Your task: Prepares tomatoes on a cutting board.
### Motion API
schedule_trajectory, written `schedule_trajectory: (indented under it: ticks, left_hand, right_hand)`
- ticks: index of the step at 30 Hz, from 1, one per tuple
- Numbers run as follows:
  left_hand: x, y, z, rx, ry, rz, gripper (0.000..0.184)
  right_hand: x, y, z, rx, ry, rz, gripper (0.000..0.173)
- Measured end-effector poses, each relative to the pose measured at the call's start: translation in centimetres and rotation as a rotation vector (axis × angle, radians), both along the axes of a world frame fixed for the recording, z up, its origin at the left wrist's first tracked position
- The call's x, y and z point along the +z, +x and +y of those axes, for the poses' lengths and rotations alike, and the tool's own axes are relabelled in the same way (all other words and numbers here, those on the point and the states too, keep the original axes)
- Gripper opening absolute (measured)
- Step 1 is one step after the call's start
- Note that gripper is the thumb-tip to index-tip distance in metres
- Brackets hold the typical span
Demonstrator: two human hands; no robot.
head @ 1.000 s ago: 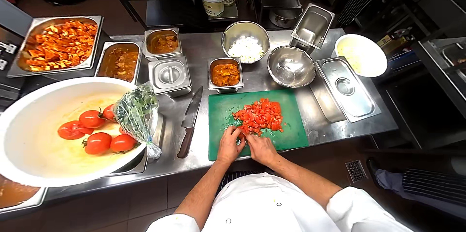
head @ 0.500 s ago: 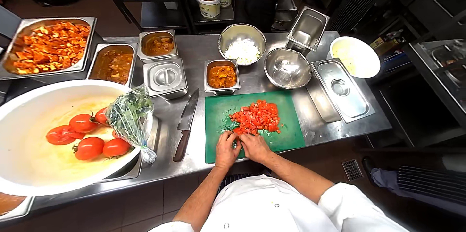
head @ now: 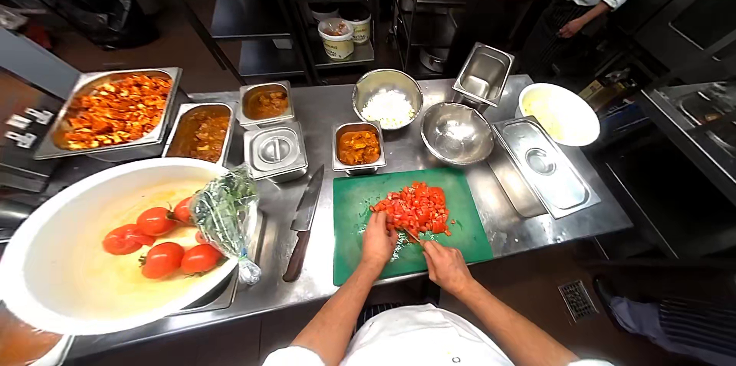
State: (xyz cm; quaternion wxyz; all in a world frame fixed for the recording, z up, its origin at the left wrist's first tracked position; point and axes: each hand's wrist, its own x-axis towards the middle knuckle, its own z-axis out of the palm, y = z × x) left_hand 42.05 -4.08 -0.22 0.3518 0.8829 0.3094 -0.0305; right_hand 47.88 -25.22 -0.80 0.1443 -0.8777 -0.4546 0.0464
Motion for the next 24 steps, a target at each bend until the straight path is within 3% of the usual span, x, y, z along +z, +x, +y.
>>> schedule_trajectory:
  ticks: [3,8,11,13,15,17,20,24]
  left_hand:
    - [3.0,2.2,-1.1,-0.082,-0.105,-0.017,0.042]
    - [9.7,-0.2,3.4,-0.21,0.055,-0.204,0.029]
    - [15.6,-7.7,9.2,0.0,0.276,-0.354,0.027]
    - [17.7,-13.3,14.8,0.241,0.412,-0.303,0.026]
    - [18.3,-17.8,21.2,0.438,0.434,-0.092,0.028]
    - [17.2,-20.7,26.3,0.509,0.454,0.063,0.026]
    - [15.5,-21.3,31.1,0.333,0.521,0.215,0.045]
    - [13.0,-19.3,34.2,0.08,0.575,0.428,0.07]
  right_hand:
    - [1.7,1.7,-1.3,-0.128,-0.019,0.023,0.031]
    - [2.1,4.3,-1.6,-0.194,0.231,-0.063,0.032]
    - [2.7,4.9,-1.5,-0.245,0.303,-0.064,0.035]
    - [3.0,5.0,-1.1,-0.275,0.318,-0.047,0.038]
    - [3.3,4.8,-0.6,-0.301,0.333,-0.025,0.039]
    - [3.5,4.7,-0.1,-0.29,0.337,-0.021,0.04]
    - [3.2,4.1,1.1,-0.246,0.36,-0.032,0.04]
    - [3.0,2.9,2.3,-0.234,0.362,0.02,0.038]
